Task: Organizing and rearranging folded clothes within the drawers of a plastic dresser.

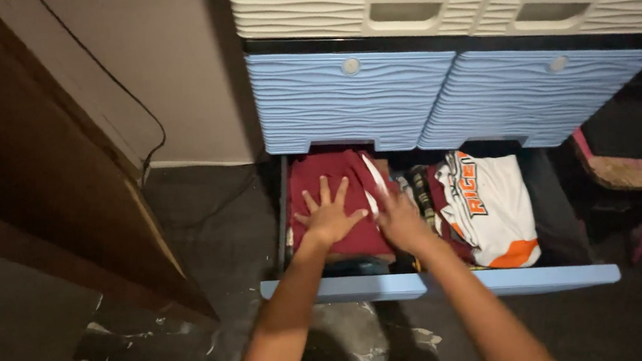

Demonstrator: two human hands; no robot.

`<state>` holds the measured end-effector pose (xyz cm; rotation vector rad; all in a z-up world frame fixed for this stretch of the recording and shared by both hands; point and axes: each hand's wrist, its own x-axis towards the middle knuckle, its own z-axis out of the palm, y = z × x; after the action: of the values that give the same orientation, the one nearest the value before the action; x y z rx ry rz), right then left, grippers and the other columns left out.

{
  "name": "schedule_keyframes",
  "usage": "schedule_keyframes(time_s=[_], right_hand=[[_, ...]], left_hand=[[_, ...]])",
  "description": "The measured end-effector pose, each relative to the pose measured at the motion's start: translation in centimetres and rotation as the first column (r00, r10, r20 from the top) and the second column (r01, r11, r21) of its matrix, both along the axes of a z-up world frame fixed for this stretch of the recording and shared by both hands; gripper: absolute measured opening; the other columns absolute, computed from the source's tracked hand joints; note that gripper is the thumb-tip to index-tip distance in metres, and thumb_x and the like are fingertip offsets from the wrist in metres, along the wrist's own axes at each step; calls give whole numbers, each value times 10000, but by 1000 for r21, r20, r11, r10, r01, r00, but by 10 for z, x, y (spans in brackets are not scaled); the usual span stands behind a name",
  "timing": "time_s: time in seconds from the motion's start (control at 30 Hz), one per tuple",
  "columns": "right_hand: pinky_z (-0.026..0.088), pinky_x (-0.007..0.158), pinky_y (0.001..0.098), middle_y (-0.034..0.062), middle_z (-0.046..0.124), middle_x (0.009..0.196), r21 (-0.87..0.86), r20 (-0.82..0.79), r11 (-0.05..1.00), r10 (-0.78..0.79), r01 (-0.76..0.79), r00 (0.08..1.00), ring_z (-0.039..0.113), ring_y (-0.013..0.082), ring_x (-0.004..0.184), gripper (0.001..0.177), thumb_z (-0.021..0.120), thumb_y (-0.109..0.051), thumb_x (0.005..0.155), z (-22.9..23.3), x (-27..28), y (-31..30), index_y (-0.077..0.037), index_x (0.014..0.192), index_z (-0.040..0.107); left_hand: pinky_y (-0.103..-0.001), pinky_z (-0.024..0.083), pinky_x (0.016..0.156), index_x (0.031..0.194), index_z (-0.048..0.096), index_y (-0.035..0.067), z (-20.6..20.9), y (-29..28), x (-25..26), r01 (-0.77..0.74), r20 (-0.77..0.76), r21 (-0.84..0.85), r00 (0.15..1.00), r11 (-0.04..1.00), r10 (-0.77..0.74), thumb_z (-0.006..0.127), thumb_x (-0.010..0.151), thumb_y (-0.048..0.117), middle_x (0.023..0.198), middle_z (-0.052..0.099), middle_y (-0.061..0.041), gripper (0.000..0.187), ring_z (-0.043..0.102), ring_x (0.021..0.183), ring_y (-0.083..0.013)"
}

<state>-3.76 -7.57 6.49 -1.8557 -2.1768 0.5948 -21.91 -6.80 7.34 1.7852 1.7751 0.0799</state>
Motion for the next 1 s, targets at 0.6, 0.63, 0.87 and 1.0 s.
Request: schedule_keyframes(time_s=[0.6,0.63,0.87,1.0], right_hand=[[329,1157,648,488,192,1574,739,-14,583,-488,338,872,287,670,1419,1229,762,-459,652,-147,127,-163,181,1549,219],[329,1157,648,488,192,1574,735,-12,585,-494,343,869,287,670,1419,1229,762,-459,652,-135,115,-163,181,1549,219],[67,1231,636,612,28,1455,642,-103,688,-360,338,927,-16,671,1448,1063,607,-414,896,-100,98,-90,355,1421,94],[165,1279,535,402,6,1602,649,-303,618,-323,443,896,71,544,1548,1250,868,-321,786,-102,137,-33,90,1582,-3]], left_hand=[[-614,404,1061,1235,669,198,-70,-140,-9,273,-253,933,961,235,-112,816,800,628,1268,672,-131,629,626,1148,-344],[-614,404,1061,1235,669,198,-69,-136,-10,276,-254,931,960,239,-120,816,800,628,1268,672,-131,629,626,1148,-344],[-708,332,1072,1321,648,233,-20,-71,-14,313,-281,908,948,277,-148,682,862,498,1282,626,-140,531,549,1269,-355],[-721,405,1037,1316,678,388,2,-37,9,341,-343,932,939,125,-7,932,618,567,1369,667,-48,764,587,1317,-321]])
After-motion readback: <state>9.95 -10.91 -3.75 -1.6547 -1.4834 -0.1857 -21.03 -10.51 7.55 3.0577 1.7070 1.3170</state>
